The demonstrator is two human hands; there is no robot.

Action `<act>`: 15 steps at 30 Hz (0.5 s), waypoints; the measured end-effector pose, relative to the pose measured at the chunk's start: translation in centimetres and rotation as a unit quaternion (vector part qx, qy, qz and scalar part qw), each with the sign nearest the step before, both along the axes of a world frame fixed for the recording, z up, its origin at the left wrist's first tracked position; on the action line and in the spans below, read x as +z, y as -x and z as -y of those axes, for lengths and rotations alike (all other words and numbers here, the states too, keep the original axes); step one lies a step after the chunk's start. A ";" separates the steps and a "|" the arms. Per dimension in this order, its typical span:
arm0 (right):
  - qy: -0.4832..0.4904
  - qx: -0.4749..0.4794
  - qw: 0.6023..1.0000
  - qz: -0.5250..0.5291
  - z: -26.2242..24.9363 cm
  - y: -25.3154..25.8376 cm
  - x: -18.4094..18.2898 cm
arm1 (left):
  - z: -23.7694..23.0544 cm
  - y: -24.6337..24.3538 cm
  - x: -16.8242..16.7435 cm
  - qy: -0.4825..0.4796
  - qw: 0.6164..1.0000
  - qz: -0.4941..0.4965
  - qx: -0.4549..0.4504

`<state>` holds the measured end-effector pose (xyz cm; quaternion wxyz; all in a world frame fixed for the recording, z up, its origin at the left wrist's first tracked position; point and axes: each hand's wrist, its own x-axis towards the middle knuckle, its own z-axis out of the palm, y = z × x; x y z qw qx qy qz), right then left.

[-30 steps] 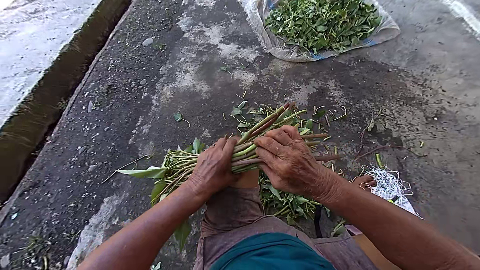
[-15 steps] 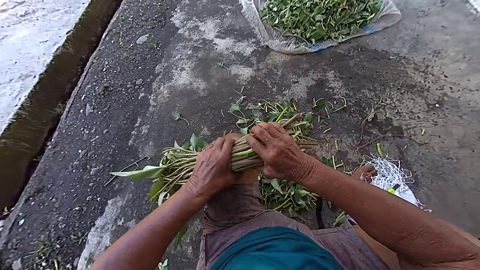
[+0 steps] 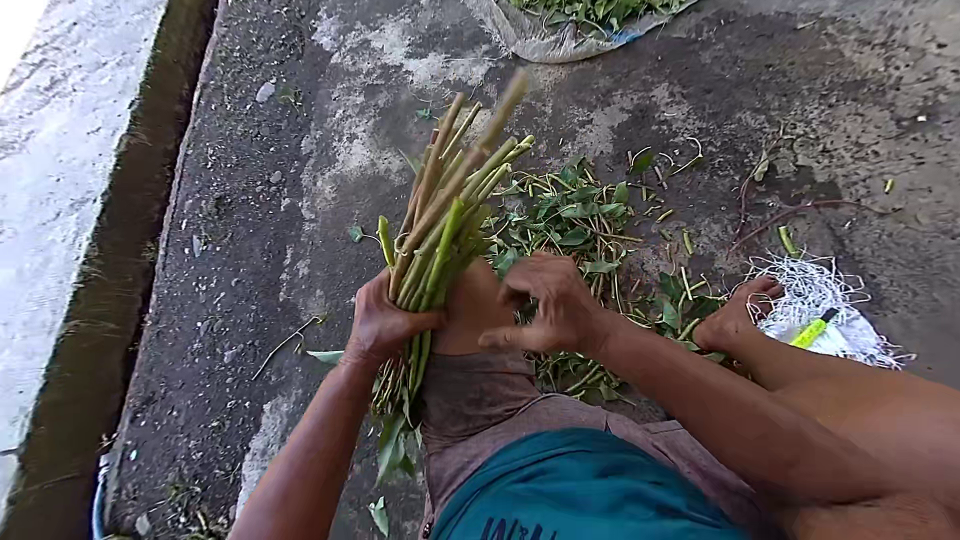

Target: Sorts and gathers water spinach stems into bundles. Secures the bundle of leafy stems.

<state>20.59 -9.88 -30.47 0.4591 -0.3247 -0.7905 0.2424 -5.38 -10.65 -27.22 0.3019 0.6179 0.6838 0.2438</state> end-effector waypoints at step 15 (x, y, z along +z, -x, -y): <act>0.283 0.178 0.813 -0.477 -2.9 6.0 10.9 | -2.1 -2.5 3.8 -0.167 0.942 0.267 -0.120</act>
